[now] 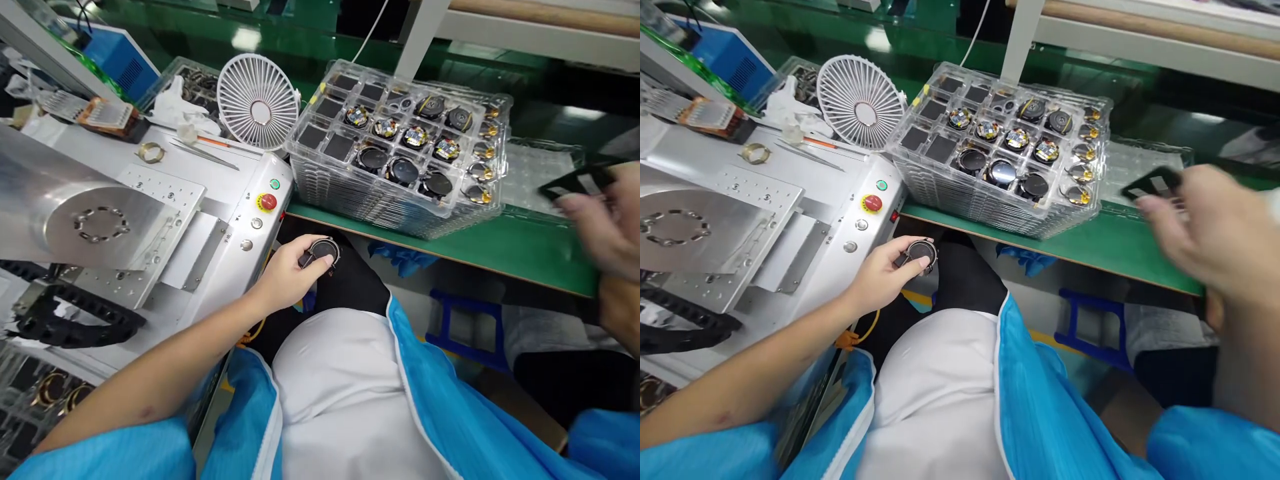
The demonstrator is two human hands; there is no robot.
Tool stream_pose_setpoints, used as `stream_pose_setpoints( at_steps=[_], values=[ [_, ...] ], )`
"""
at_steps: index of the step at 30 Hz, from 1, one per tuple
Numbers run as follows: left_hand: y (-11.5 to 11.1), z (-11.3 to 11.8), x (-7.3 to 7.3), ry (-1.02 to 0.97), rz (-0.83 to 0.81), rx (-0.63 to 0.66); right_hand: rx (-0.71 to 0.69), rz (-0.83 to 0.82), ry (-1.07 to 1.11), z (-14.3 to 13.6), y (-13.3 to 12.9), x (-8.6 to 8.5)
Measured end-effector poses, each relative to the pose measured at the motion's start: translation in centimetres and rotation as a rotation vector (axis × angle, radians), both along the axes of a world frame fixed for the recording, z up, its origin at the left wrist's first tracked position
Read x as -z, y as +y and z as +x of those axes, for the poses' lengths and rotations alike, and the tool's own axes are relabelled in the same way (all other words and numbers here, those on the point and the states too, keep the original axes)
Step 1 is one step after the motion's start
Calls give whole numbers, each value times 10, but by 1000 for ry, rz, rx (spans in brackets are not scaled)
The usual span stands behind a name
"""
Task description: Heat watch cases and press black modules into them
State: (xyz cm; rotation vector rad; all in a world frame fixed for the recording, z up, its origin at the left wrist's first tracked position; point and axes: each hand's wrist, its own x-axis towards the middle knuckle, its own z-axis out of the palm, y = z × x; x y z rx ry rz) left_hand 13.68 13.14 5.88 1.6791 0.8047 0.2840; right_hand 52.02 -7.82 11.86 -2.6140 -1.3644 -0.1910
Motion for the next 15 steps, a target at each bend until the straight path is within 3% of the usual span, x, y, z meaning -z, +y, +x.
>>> stream_pose_setpoints(
  at_steps=[4,6,11,15],
  values=[
    [-3,-3,0,-33,-10,4,-508,28,382,-93,44,11],
    [-4,-4,-1,-33,4,1,-606,99,508,-126,62,27],
    [-6,-4,-4,-5,66,20,-486,422,957,-161,85,63],
    [-7,-4,-5,-32,44,17,-436,548,1082,-171,92,65]
  ],
)
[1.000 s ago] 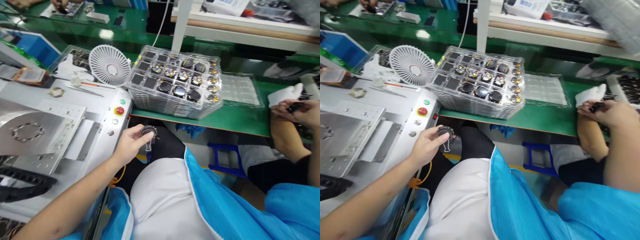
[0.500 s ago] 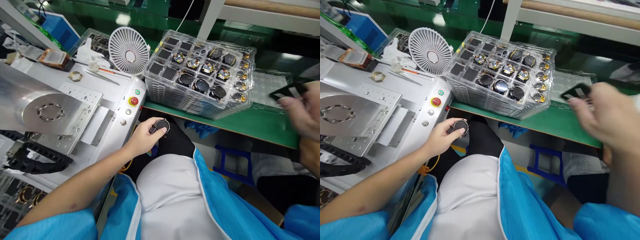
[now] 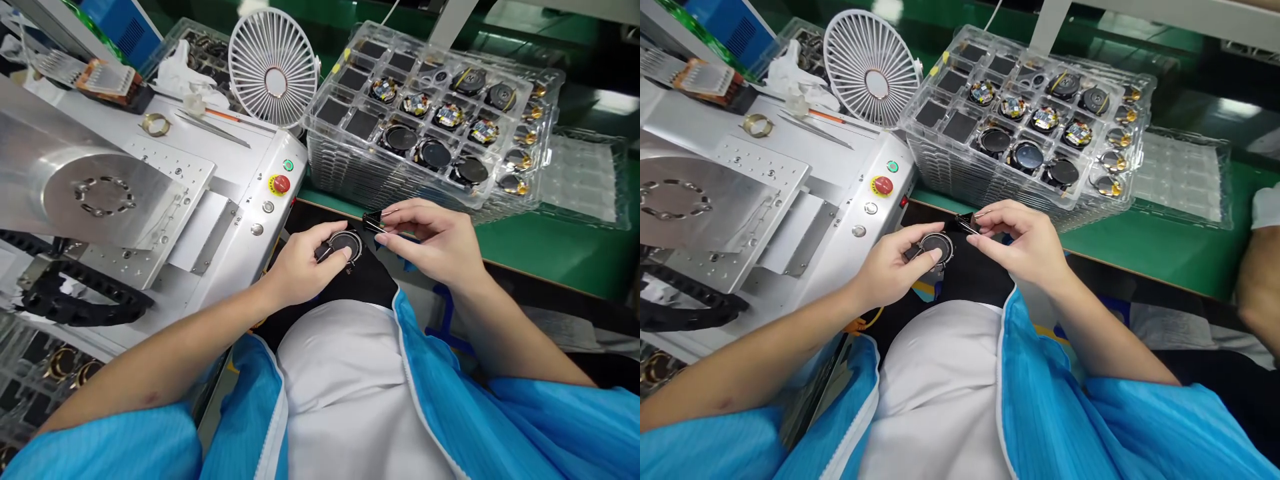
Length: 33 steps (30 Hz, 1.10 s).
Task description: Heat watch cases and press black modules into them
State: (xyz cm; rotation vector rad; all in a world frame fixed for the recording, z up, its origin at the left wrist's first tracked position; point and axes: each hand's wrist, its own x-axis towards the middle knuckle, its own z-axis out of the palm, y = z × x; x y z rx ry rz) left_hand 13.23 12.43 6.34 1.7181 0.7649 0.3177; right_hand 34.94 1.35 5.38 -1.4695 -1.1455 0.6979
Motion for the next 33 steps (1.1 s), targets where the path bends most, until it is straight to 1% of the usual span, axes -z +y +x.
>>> stream_pose_setpoints(
  at_steps=[2,4,7,9,15,20,25,33],
  values=[
    [0,0,0,-35,-68,-3,-11,-48,65,0,3,-3],
    [0,0,-1,-54,-123,-8,-29,-127,204,2,5,-6],
    [0,0,-2,-39,-138,-7,-73,-212,439,6,9,-6],
    [1,1,-2,-22,-130,7,-98,-230,514,7,11,-6],
    [1,2,1,-22,-125,18,-105,-238,500,-4,15,-7],
    [1,2,1,-19,-107,33,-120,-230,490,-11,18,-6],
    [1,2,0,-15,-98,50,-156,-225,498,-13,20,-5],
    [0,1,3,-9,-81,27,-163,-224,501,-11,19,0]
  ],
)
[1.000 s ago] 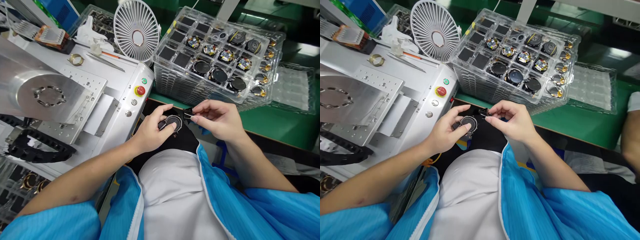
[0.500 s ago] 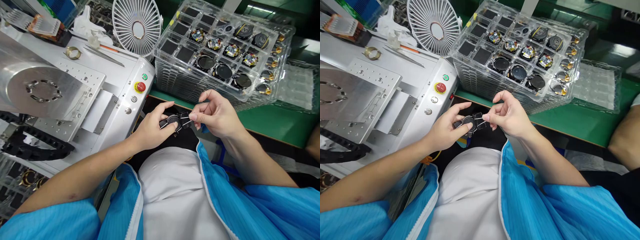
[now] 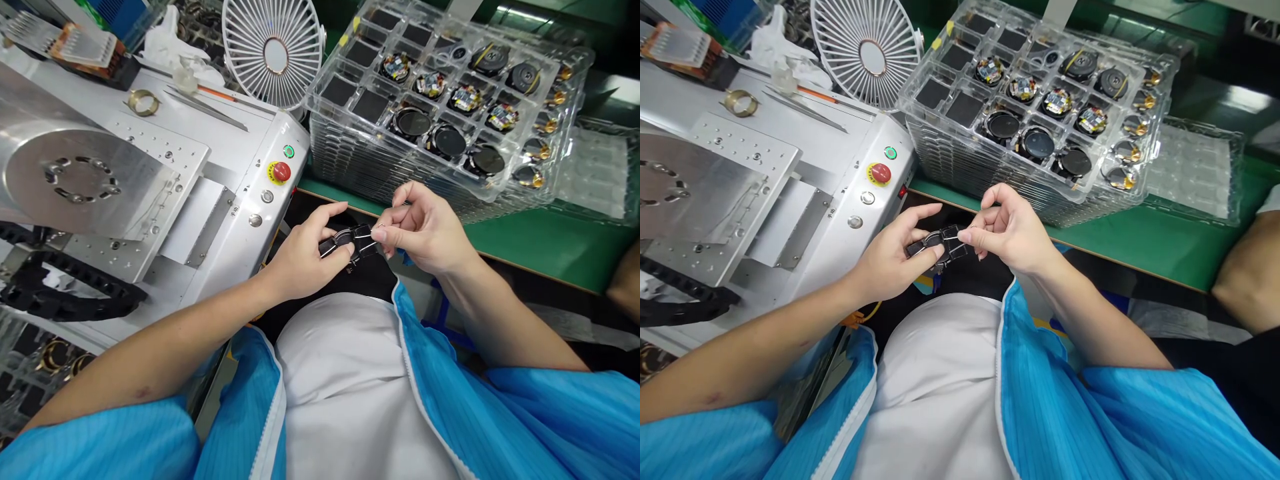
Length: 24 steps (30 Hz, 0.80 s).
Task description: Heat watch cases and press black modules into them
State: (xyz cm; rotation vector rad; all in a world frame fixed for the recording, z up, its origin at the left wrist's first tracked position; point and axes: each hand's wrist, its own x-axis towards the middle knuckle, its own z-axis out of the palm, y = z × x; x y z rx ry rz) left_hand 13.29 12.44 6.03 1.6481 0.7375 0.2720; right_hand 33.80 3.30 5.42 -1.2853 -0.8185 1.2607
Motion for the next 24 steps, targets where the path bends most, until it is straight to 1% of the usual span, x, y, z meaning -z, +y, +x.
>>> stream_pose_setpoints(
  at_steps=[4,6,9,12,15,17,19,20,22,24],
  values=[
    [1,-1,2,-12,62,7,15,17,-58,0,-4,-2],
    [2,-1,3,-58,133,7,63,89,-121,2,-8,-3],
    [3,-1,8,-195,285,-27,122,329,-276,7,-14,0],
    [5,0,13,-373,426,-106,156,597,-435,14,-16,7],
    [10,-2,13,-570,585,-173,218,794,-602,20,-15,12],
    [15,-3,9,-661,755,-132,242,902,-734,22,-14,12],
    [19,-5,3,-707,935,-44,261,971,-866,21,-12,10],
    [21,-5,0,-719,1000,-6,274,995,-930,20,-12,8],
    [22,-6,-5,-738,1071,22,304,1043,-1042,17,-11,3],
    [22,-7,-7,-746,1110,5,331,1091,-1115,14,-11,-2]
  ],
)
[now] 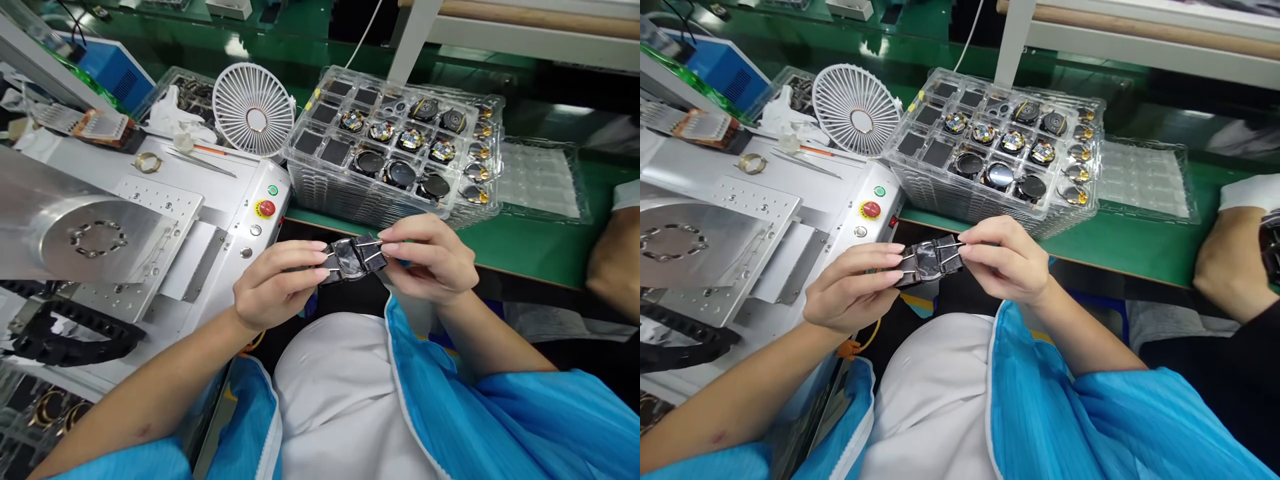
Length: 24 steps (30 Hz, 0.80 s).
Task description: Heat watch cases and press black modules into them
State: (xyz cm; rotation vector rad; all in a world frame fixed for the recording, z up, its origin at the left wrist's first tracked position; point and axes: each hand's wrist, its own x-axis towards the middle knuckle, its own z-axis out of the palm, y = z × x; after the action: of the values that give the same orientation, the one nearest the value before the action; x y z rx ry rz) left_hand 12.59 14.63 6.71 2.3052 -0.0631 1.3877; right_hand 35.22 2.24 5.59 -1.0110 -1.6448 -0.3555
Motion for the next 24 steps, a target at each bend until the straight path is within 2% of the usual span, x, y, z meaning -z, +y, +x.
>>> stream_pose_setpoints(
  at_steps=[6,10,17,24],
  values=[
    [-1,-4,2,8,96,-39,55,76,-50,-2,-4,-2],
    [-2,-5,3,-11,102,-39,63,38,-49,-1,-8,0],
    [-3,-5,5,-18,120,-68,35,69,-86,0,-5,-2],
    [-2,-5,6,-24,111,-39,73,56,-93,2,-6,0]
  ],
)
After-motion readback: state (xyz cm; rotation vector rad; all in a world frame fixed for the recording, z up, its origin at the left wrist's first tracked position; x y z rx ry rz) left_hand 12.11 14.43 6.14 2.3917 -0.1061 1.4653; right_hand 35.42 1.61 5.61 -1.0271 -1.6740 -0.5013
